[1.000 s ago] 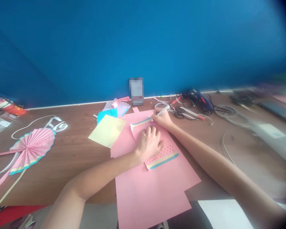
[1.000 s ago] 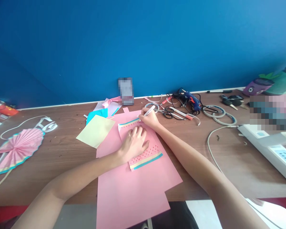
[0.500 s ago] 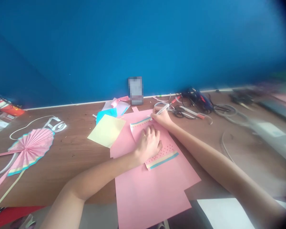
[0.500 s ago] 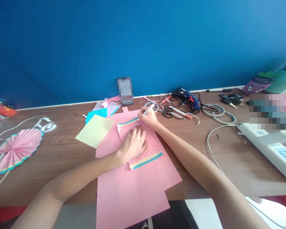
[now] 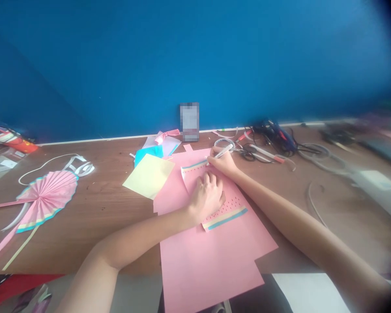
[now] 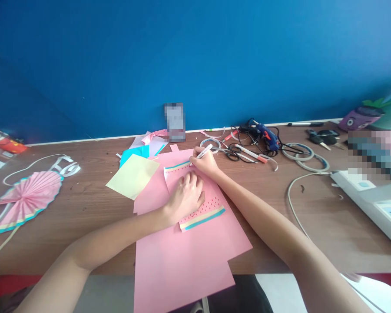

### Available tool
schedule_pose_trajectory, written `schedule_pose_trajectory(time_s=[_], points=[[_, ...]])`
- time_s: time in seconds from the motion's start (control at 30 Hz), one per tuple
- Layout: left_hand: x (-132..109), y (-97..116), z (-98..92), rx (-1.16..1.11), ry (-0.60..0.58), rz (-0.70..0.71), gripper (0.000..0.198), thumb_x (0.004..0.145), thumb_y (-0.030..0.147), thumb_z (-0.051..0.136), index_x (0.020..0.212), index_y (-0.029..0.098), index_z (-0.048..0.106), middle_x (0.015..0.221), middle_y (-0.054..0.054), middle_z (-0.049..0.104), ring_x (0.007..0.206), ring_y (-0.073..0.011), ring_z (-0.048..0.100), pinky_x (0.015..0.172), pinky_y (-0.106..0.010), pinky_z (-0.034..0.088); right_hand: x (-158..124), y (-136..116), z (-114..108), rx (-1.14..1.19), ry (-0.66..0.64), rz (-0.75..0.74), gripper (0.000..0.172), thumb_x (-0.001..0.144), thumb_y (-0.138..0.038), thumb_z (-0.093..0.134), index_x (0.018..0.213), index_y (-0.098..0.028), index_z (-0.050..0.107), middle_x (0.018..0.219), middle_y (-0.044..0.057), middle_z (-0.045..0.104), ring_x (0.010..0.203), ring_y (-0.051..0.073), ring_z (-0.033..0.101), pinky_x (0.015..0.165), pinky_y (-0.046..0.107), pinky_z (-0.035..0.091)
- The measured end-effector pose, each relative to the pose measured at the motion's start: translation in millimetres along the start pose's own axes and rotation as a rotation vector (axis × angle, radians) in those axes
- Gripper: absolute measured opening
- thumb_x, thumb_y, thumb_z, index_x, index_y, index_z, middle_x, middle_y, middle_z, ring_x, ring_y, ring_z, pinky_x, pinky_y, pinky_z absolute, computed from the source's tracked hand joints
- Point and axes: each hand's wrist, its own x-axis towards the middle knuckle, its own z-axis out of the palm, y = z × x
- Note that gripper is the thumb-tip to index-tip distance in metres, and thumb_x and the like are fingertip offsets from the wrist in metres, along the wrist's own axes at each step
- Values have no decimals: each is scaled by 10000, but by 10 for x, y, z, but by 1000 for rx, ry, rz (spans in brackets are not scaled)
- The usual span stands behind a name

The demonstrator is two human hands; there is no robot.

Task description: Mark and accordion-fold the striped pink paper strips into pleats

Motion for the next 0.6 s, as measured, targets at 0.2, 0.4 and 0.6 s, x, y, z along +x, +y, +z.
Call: schedule_pose_trajectory(time_s=[0.2,0.4,0.6], points=[[5,1,-6,17,-15,-9,368,926,358,394,1137,108,562,1170,-200,569,1041,-299,508,785,-400,440,0,2,-2,-10,-10,-10,148,629,-178,537,541,-201,420,518,-39,434,543,108,381,521,259,279],[-14,15,5,42,5,-5,424,932,341,368,1203,58,529,1281,-242,517,1100,-312,501,816,-401,437,11,-51,-32,111,38,39,185,608,-164,537,527,-206,377,506,-53,403,521,97,363,509,252,285],[-20,26,12,72,10,-9,436,934,340,366,1216,47,522,1272,-239,532,1117,-324,498,818,-401,438,-16,-93,7,97,24,2,168,617,-148,533,532,-201,398,521,-54,413,530,97,369,526,254,297]])
